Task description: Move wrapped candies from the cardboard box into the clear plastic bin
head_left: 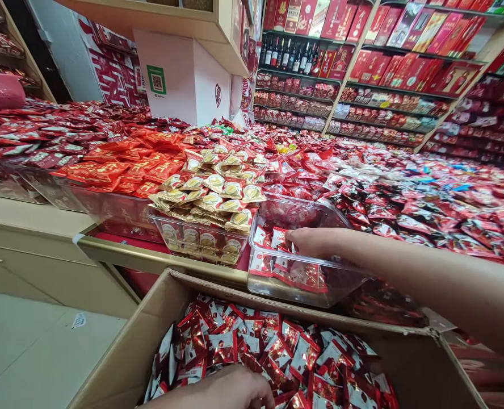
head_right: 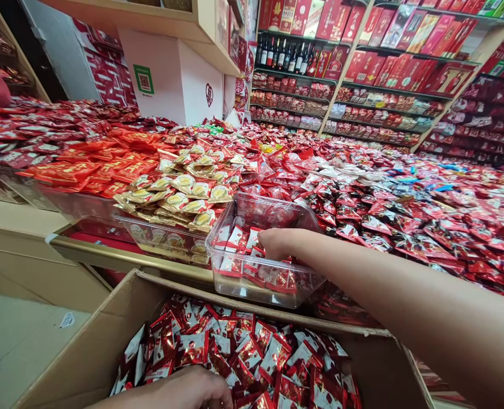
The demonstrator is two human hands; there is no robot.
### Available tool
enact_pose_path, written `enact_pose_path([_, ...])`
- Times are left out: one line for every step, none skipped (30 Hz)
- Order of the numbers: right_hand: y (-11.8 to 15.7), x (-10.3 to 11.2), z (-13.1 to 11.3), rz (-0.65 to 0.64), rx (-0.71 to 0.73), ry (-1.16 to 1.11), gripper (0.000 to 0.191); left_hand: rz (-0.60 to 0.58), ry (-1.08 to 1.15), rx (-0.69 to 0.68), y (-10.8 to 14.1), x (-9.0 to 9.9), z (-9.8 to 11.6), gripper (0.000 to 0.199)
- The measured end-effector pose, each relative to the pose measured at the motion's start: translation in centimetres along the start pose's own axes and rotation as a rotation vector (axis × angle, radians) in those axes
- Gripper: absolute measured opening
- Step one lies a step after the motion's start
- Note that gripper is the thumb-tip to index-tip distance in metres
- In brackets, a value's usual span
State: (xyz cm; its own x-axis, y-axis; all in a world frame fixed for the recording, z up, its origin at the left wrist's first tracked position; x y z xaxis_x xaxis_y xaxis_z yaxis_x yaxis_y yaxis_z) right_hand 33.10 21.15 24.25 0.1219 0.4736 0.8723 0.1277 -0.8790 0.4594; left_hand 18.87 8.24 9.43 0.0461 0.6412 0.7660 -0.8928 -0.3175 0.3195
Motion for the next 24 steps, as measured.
enact_pose_path([-0.2, -0.2, 0.0, 0.007, 0.015, -0.006, 0.047, -0.005, -0.01, 0.002, 0.0, 0.0, 0.1, 0.033])
enact_pose_path([-0.5, -0.3, 0.0, 0.014, 0.033, -0.013, 0.044, -0.011, -0.018, 0.005, 0.0, 0.0, 0.1, 0.035])
enact_pose_path([-0.7, -0.6, 0.1, 0.017, 0.054, -0.022, 0.041, -0.019, -0.023, 0.007, 0.1, -0.1, 0.1, 0.036])
enact_pose_path([-1.0, -0.8, 0.1, 0.014, 0.075, -0.033, 0.039, -0.028, -0.026, 0.007, 0.1, -0.1, 0.0, 0.037])
enact_pose_path([-1.2, -1.0, 0.1, 0.006, 0.092, -0.044, 0.038, -0.037, -0.028, 0.005, 0.1, -0.3, 0.0, 0.038])
enact_pose_path([-1.4, -1.2, 0.1, -0.004, 0.105, -0.054, 0.038, -0.045, -0.03, 0.004, 0.2, -0.5, -0.2, 0.038])
enact_pose_path([-1.5, -1.3, 0.0, -0.009, 0.118, -0.062, 0.039, -0.051, -0.033, 0.004, 0.2, -0.7, -0.3, 0.038])
enact_pose_path([-1.6, -1.4, -0.1, -0.012, 0.125, -0.067, 0.039, -0.051, -0.037, 0.003, 0.2, -0.9, -0.5, 0.037])
enact_pose_path([-1.7, -1.3, -0.3, -0.013, 0.13, -0.07, 0.037, -0.049, -0.044, 0.002, 0.1, -1.1, -0.8, 0.037])
enact_pose_path([-1.6, -1.2, -0.5, -0.013, 0.134, -0.073, 0.036, -0.047, -0.043, 0.0, 0.1, -1.3, -1.0, 0.037])
enact_pose_path([-1.6, -1.1, -0.7, -0.017, 0.139, -0.076, 0.034, -0.045, -0.038, -0.004, 0.0, -1.5, -1.2, 0.037])
enact_pose_path([-1.5, -0.9, -0.8, -0.025, 0.135, -0.072, 0.034, -0.046, -0.029, -0.007, 0.0, -1.6, -1.3, 0.037])
enact_pose_path([-1.4, -0.8, -0.8, -0.032, 0.118, -0.06, 0.035, -0.05, -0.017, -0.012, -0.1, -1.7, -1.4, 0.037])
enact_pose_path([-1.3, -0.5, -0.7, -0.034, 0.094, -0.039, 0.037, -0.056, -0.007, -0.015, -0.1, -1.8, -1.5, 0.037])
enact_pose_path([-1.1, -0.2, -0.5, -0.028, 0.066, -0.014, 0.04, -0.067, 0.0, -0.016, -0.1, -1.9, -1.5, 0.038])
enact_pose_path([-1.0, 0.0, -0.2, -0.023, 0.034, 0.012, 0.043, -0.075, -0.001, -0.017, -0.2, -1.9, -1.5, 0.038])
enact_pose_path([-0.9, 0.1, 0.1, -0.026, 0.006, 0.033, 0.045, -0.08, -0.006, -0.019, -0.2, -2.0, -1.5, 0.039])
enact_pose_path([-0.8, 0.1, 0.4, -0.036, -0.011, 0.046, 0.045, -0.083, -0.012, -0.023, -0.2, -2.1, -1.5, 0.04])
enact_pose_path([-0.7, -0.1, 0.7, -0.055, -0.02, 0.053, 0.044, -0.08, -0.021, -0.029, -0.2, -2.1, -1.5, 0.041])
enact_pose_path([-0.6, -0.3, 1.0, -0.071, -0.018, 0.059, 0.042, -0.077, -0.028, -0.033, -0.2, -2.2, -1.6, 0.041])
enact_pose_path([-0.6, -0.6, 1.3, -0.081, -0.008, 0.064, 0.041, -0.072, -0.033, -0.04, -0.2, -2.3, -1.6, 0.04])
enact_pose_path([-0.6, -0.9, 1.5, -0.079, 0.007, 0.068, 0.039, -0.065, -0.034, -0.049, -0.2, -2.4, -1.6, 0.04])
enact_pose_path([-0.6, -1.1, 1.7, -0.071, 0.022, 0.071, 0.037, -0.06, -0.03, -0.055, -0.2, -2.4, -1.6, 0.04])
enact_pose_path([-0.6, -1.3, 1.8, -0.06, 0.032, 0.072, 0.036, -0.057, -0.025, -0.057, -0.1, -2.3, -1.5, 0.039])
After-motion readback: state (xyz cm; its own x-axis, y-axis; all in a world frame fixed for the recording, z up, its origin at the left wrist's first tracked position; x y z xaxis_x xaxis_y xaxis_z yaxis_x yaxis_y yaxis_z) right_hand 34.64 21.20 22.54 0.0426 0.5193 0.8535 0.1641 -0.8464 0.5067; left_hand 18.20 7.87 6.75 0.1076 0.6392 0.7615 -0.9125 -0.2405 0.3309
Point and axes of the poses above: each hand's wrist, its own y-axis away from the middle knuckle, its own x-axis out of the back of the hand, z = x × y, the point moved 7 cm from there along -y, towards the middle knuckle, and after that the axes turned 13 degrees about -y, right-handed, at the moved point
